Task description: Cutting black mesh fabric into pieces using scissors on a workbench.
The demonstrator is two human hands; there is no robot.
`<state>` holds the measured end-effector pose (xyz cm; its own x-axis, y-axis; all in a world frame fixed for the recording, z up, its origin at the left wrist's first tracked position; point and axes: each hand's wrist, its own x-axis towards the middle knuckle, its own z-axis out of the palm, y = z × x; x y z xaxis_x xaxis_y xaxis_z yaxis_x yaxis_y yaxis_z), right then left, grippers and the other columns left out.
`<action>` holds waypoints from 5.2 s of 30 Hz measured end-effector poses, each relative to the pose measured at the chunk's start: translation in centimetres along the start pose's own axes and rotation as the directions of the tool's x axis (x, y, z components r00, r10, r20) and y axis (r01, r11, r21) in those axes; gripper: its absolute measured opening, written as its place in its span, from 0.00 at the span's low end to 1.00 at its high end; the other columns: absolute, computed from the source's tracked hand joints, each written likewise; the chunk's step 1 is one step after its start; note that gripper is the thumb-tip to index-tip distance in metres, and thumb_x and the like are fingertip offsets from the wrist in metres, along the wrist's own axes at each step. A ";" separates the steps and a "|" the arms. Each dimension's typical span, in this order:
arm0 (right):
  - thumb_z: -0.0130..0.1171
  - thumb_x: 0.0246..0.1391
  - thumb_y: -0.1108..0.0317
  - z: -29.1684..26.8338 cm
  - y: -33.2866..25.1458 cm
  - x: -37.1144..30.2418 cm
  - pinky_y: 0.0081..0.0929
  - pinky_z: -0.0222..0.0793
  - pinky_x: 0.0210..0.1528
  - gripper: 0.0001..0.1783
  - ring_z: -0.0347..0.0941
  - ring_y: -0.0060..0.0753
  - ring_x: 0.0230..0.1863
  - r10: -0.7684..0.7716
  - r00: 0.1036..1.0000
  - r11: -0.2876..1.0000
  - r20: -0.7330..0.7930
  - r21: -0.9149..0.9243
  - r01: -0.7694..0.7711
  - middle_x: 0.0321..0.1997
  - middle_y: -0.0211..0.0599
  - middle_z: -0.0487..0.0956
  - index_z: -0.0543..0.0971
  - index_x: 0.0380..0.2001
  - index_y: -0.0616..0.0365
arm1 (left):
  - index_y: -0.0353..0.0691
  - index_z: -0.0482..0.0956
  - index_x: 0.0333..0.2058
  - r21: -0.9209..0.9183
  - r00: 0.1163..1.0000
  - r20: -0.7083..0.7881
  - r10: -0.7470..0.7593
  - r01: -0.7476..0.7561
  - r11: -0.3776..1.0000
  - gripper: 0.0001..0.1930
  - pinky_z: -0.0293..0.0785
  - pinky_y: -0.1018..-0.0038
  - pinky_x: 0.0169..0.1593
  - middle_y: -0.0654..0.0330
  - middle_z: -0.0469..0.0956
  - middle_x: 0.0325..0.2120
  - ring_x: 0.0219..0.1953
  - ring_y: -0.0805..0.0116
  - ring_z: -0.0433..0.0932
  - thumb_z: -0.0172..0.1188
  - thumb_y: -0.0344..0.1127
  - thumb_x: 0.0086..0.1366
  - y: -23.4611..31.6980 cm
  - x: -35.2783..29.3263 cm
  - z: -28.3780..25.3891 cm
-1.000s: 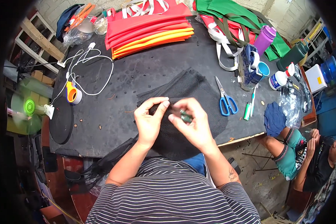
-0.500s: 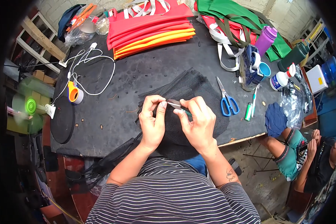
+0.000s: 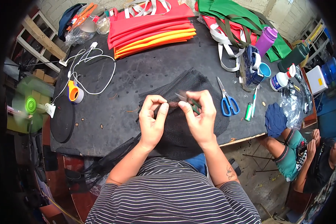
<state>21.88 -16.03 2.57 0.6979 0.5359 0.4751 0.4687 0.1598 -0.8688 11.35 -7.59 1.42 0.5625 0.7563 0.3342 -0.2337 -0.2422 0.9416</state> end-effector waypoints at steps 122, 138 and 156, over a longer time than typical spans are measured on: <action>0.64 0.43 0.71 -4.9 3.8 2.7 0.08 0.53 0.21 0.10 0.63 0.11 0.19 0.338 0.920 0.873 0.196 0.299 -0.384 0.23 0.29 0.75 0.74 0.29 0.60 | 0.33 0.80 0.31 -0.028 0.816 0.449 -0.364 0.420 0.907 0.06 0.66 0.85 0.32 0.70 0.74 0.22 0.26 0.84 0.68 0.61 0.28 0.54 -1.2 1.4 -2.2; 0.64 0.40 0.73 -5.8 3.7 3.4 0.10 0.49 0.23 0.13 0.55 0.10 0.21 0.203 0.979 0.964 -0.023 0.182 -0.195 0.23 0.21 0.68 0.76 0.32 0.59 | 0.33 0.77 0.26 0.206 0.929 0.314 -0.194 0.132 0.969 0.09 0.65 0.77 0.30 0.62 0.73 0.21 0.25 0.75 0.70 0.62 0.34 0.50 -1.8 1.3 -2.6; 0.72 0.26 0.71 -3.1 1.1 2.1 0.17 0.65 0.37 0.27 0.70 0.18 0.36 0.131 0.847 0.987 0.516 -0.149 -0.063 0.32 0.27 0.76 0.74 0.36 0.60 | 0.32 0.76 0.25 0.262 0.859 0.387 -0.335 0.246 0.933 0.07 0.67 0.78 0.30 0.63 0.75 0.18 0.24 0.79 0.70 0.59 0.30 0.50 -1.0 1.3 -2.1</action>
<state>25.53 -17.27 3.05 0.3731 0.9023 0.2160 0.4993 0.0010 -0.8664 10.61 -5.10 0.82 0.8683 0.4959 -0.0131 0.1281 -0.1988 0.9716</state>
